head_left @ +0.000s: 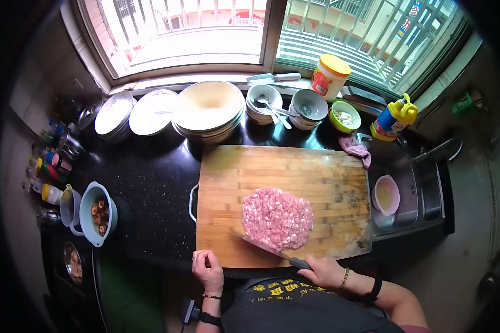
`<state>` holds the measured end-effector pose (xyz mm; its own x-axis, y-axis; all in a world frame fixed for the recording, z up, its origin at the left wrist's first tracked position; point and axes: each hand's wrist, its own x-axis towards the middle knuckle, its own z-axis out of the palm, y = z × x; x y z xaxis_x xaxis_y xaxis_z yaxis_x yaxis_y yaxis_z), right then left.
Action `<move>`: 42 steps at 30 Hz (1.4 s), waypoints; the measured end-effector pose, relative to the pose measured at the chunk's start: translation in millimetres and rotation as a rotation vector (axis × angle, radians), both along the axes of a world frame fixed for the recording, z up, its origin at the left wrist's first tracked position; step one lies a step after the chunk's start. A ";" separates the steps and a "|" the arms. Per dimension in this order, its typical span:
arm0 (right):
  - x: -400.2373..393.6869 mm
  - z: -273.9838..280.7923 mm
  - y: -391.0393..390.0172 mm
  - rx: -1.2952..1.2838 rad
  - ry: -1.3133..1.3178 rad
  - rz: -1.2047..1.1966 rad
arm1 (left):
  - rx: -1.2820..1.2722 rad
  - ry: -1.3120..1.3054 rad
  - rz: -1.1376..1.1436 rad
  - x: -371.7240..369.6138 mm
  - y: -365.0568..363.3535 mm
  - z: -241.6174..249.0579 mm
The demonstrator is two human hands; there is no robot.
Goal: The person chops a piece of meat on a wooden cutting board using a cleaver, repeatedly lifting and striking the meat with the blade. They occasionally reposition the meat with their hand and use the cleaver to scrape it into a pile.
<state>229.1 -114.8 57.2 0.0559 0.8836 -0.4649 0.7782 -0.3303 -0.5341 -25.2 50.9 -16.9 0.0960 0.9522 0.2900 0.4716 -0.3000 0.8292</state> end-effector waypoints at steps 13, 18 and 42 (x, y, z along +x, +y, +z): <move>4.5 0.0 -4.8 0.036 0.030 -0.009 | -0.021 -0.008 -0.011 11.4 5.1 4.8; -0.9 37.4 -4.0 0.252 0.197 -0.056 | 0.004 0.025 -0.009 7.6 8.4 1.3; 5.1 45.7 -7.3 0.480 0.309 -0.086 | 0.010 0.263 -0.028 29.9 6.9 -12.0</move>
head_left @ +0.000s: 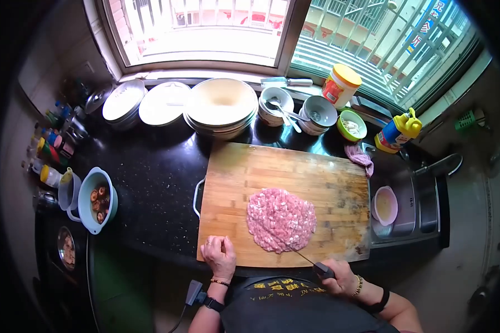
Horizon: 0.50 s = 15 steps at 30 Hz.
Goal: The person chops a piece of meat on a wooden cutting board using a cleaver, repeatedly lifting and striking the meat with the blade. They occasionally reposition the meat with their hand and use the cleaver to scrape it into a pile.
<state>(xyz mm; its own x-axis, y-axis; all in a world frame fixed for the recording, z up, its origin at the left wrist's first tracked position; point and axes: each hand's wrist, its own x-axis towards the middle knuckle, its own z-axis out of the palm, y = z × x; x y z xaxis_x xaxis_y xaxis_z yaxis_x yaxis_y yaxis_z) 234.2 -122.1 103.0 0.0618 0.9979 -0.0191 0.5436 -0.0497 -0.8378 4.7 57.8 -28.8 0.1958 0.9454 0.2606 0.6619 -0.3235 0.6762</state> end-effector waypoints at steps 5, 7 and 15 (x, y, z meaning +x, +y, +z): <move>12.6 -42.5 -6.1 -0.383 -0.307 -0.051 | 0.054 0.036 0.014 1.1 2.7 -1.4; 5.5 -17.2 -2.9 -0.369 -0.183 -0.088 | 0.060 0.020 -0.005 -0.7 0.7 -0.4; -13.4 -54.2 0.4 -0.418 -0.230 -0.087 | 0.103 -0.009 -0.019 0.8 2.1 -3.2</move>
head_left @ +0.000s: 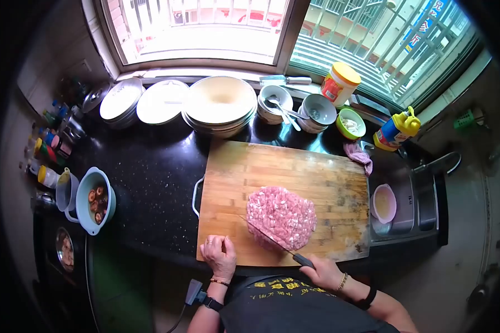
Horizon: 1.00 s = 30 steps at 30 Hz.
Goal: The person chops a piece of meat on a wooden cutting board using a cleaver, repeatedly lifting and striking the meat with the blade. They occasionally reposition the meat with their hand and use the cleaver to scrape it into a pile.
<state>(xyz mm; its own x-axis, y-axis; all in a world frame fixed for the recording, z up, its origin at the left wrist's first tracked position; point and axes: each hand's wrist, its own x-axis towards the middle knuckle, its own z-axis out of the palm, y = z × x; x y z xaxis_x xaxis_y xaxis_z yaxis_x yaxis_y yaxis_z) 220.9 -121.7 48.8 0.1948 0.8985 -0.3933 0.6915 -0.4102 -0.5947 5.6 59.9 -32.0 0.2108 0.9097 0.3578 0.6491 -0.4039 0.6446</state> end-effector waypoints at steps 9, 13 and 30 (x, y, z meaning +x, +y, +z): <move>-7.8 59.2 5.8 0.479 0.147 -0.119 | -0.032 -0.022 -0.139 -1.2 6.9 8.6; 0.1 0.3 -2.7 0.050 0.004 -0.187 | -0.052 -0.028 -0.206 2.1 7.3 6.9; -28.7 57.3 11.1 0.218 0.160 -0.386 | -0.049 -0.007 -0.323 8.7 33.2 8.1</move>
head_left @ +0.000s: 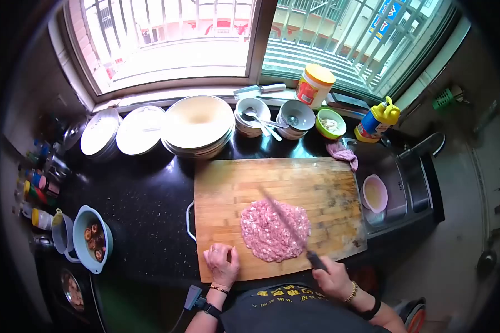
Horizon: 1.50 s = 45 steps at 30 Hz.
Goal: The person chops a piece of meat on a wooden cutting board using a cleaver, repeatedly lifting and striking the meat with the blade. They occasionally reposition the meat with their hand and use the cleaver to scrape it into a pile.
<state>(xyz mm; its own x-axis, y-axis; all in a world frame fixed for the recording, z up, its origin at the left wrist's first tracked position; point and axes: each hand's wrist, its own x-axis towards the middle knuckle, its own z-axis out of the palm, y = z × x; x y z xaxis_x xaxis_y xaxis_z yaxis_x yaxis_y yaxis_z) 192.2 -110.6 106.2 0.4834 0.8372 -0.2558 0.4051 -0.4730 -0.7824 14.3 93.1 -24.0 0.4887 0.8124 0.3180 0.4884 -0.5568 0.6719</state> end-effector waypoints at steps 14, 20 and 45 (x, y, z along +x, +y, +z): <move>-26.4 -16.1 -11.7 0.464 0.035 -0.436 | 0.000 0.030 -0.024 -1.8 1.0 -1.4; -10.0 -45.7 -0.3 -0.074 0.308 -0.443 | 0.008 0.011 -0.026 -2.3 2.2 -7.1; 80.9 -37.7 -6.1 -0.046 -0.067 -0.046 | 0.047 -0.007 0.062 1.2 0.0 -1.2</move>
